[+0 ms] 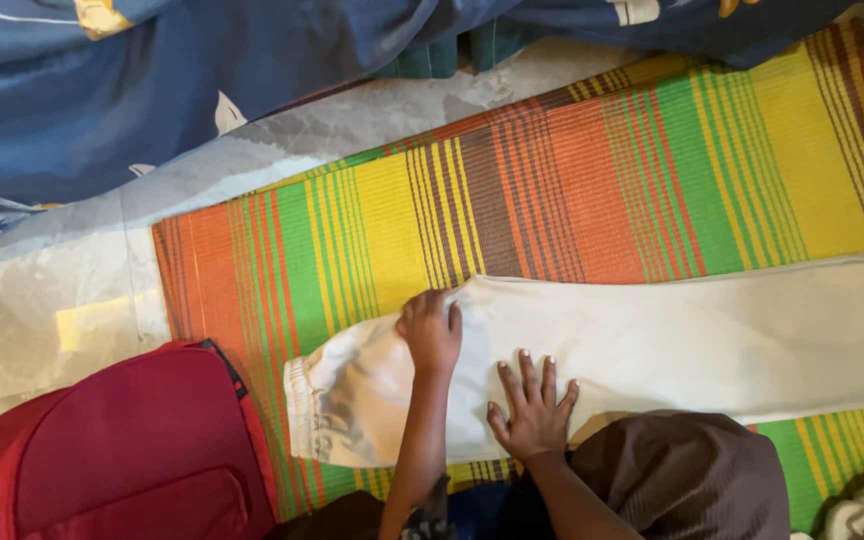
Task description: The person folds a pair of trousers on a mat on the floor and places them to the side.
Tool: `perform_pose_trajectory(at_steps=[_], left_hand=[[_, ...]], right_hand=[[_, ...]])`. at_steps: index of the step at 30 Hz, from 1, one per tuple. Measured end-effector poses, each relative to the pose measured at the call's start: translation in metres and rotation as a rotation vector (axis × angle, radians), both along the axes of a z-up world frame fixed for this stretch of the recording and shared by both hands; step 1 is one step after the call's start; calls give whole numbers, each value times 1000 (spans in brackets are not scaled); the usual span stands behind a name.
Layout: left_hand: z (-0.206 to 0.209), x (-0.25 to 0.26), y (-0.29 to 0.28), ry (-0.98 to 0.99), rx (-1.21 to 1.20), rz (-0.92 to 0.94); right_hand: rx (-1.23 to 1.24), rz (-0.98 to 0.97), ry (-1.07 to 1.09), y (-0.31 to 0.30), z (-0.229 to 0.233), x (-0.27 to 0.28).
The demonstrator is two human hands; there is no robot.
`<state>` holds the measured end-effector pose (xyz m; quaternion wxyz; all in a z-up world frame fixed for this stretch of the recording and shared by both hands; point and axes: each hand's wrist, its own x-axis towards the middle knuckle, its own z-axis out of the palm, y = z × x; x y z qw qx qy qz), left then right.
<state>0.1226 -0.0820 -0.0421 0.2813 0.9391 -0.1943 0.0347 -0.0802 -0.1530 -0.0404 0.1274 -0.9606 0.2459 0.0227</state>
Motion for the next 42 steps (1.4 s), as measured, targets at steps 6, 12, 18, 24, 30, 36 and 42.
perform_pose_trajectory(at_steps=[6,12,18,24,30,36,42], left_hand=[[-6,36,-25,255,313,-200],[-2,43,-14,149,94,-378],[-13,45,-5,151,-24,-434],[8,50,-14,392,102,-402],[20,65,-27,553,20,-597],[5,78,-34,533,179,-719],[39,83,-55,466,568,-913]], right_hand=[[14,-1,-18,0,-6,-2],[37,-2,-61,0,-6,-2],[40,2,-49,-1,-2,-1],[53,-1,-56,-2,1,0],[51,-4,-33,-1,-1,0],[36,-8,-76,0,-4,0],[24,3,-110,-2,-5,-1]])
